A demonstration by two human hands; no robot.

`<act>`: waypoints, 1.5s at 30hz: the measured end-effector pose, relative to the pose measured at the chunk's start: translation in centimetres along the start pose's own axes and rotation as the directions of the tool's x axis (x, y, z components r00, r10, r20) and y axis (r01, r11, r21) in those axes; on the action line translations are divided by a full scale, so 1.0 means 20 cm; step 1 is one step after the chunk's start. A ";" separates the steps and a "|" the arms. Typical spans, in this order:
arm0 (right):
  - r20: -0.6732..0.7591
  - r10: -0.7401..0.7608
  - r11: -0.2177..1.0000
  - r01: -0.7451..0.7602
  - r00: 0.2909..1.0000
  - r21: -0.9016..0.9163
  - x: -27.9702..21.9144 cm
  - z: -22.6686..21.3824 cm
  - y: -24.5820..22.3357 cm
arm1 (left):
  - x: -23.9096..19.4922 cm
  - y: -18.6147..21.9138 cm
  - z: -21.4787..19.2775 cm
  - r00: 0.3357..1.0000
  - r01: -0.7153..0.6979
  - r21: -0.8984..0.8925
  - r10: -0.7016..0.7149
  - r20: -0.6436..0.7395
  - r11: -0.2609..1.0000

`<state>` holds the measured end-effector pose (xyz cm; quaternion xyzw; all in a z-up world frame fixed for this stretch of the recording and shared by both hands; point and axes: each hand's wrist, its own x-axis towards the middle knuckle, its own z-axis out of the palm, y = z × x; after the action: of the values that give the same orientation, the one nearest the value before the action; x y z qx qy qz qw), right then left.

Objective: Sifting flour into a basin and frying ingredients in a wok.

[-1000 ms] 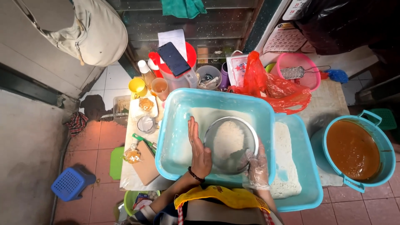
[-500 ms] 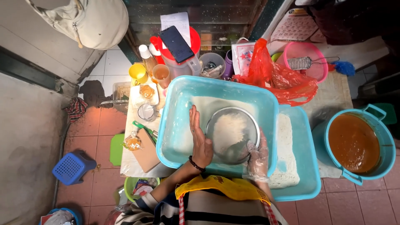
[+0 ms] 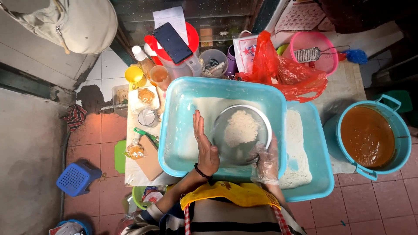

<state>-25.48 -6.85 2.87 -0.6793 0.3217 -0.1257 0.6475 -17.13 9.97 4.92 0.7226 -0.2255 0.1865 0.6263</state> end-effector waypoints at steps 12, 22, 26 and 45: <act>0.038 0.088 0.994 -0.086 0.995 -0.064 -0.01 0.03 -0.15 | -0.01 0.01 -0.02 1.000 -0.025 0.034 0.024 0.017 0.999; -0.014 0.128 0.990 -0.126 0.992 0.067 0.03 0.02 0.08 | -0.01 -0.02 -0.01 1.000 -0.023 0.045 0.023 0.001 0.999; 0.010 0.106 0.993 -0.105 0.994 -0.059 -0.02 0.03 -0.04 | -0.02 -0.01 -0.02 1.000 -0.015 0.063 0.015 0.001 0.998; -0.017 -0.020 0.992 0.022 1.000 0.122 -0.09 0.03 -0.19 | 0.02 0.04 -0.02 0.998 -0.007 0.069 0.011 -0.060 0.998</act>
<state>-25.40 -5.49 6.87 -0.6407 0.3114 -0.1572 0.6840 -17.29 10.26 5.82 0.7366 -0.2033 0.2187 0.6069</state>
